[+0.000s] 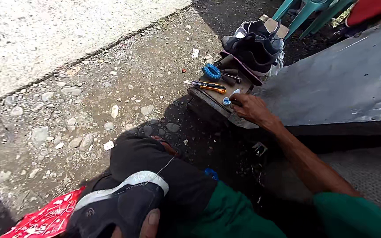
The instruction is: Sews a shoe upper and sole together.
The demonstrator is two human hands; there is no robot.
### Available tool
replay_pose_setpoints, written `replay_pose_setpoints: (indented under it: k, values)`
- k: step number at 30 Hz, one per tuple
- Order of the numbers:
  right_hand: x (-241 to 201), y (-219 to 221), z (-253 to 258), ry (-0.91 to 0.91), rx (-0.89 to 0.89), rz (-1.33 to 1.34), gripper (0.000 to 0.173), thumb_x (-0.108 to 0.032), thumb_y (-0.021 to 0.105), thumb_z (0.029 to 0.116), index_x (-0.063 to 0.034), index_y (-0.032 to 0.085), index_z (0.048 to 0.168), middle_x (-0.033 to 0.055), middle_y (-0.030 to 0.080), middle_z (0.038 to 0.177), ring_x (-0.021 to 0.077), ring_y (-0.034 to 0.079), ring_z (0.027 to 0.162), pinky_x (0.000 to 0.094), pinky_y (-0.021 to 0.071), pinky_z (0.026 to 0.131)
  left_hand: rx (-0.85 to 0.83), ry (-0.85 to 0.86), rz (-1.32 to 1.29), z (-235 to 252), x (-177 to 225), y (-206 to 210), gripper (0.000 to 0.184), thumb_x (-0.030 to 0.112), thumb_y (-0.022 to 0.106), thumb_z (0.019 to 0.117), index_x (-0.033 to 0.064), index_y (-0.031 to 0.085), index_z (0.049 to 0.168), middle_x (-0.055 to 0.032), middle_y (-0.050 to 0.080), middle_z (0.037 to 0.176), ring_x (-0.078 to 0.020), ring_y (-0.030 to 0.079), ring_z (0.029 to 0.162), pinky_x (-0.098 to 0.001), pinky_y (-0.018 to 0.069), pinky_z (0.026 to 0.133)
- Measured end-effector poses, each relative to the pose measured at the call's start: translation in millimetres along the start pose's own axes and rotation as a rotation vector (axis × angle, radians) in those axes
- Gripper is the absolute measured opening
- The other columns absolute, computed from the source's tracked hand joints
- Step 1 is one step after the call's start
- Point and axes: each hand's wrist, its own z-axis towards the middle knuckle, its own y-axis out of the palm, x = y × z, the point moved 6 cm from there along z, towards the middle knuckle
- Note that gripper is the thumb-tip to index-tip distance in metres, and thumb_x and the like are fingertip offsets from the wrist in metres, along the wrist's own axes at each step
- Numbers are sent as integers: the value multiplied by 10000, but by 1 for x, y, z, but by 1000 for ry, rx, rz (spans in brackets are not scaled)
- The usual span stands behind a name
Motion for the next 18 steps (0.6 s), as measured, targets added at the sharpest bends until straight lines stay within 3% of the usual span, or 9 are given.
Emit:
replay_pose_setpoints:
  k: [2, 5, 6, 8, 13, 16, 18]
  values:
    - [-16, -15, -11, -108, 67, 268, 282, -304, 672, 989, -134, 688, 1213, 119, 706, 907, 286, 671, 753, 555, 541, 672, 74, -23, 86, -4, 8, -6, 154, 110, 711, 924, 54, 694, 1066, 105, 740, 953, 20, 694, 908, -210, 594, 860]
    - [-69, -19, -31, -254, 8, 726, 258, -323, 626, 1008, -126, 647, 1173, -62, 676, 876, 0, 575, 625, 190, 501, 563, 185, -11, 105, 0, 7, -10, 157, 156, 716, 901, 64, 709, 1029, 77, 742, 901, -3, 707, 834, -198, 609, 775]
    - [-90, -17, -40, -308, -39, 832, 244, -340, 625, 1010, -147, 637, 1158, -101, 672, 866, -41, 556, 607, 138, 476, 541, 189, -12, 93, 2, 2, -8, 160, 144, 715, 895, 55, 713, 1028, 56, 746, 904, -21, 713, 836, -210, 614, 776]
    - [-135, -10, -56, -434, -173, 945, 220, -372, 629, 1017, -192, 641, 1142, -136, 678, 876, -61, 564, 640, 114, 475, 566, 185, -9, 32, 3, -5, -4, 185, 116, 722, 880, 34, 710, 1045, 15, 754, 926, -62, 726, 859, -243, 623, 796]
    - [-226, 6, -82, -797, -384, 985, 207, -213, 617, 1031, -21, 644, 1106, -13, 630, 843, -28, 544, 684, 124, 456, 593, 125, -33, -225, 2, -7, 0, 298, 288, 755, 926, 61, 711, 1113, -7, 759, 1013, -94, 722, 952, -264, 603, 882]
    - [-248, 10, -78, -889, -383, 899, 271, -222, 599, 1036, -4, 672, 1180, 41, 657, 885, 20, 562, 708, 173, 485, 626, 210, -75, -199, 1, -9, 0, 222, 156, 732, 905, 19, 702, 1076, -34, 756, 966, -107, 727, 913, -263, 610, 851]
    - [-253, 12, -69, -890, -364, 876, 284, -245, 606, 1033, -25, 699, 1187, 20, 674, 904, -4, 553, 716, 156, 474, 634, 243, -74, -123, -2, -13, 0, 196, 141, 701, 898, 25, 701, 1056, -12, 751, 939, -87, 723, 889, -247, 611, 818]
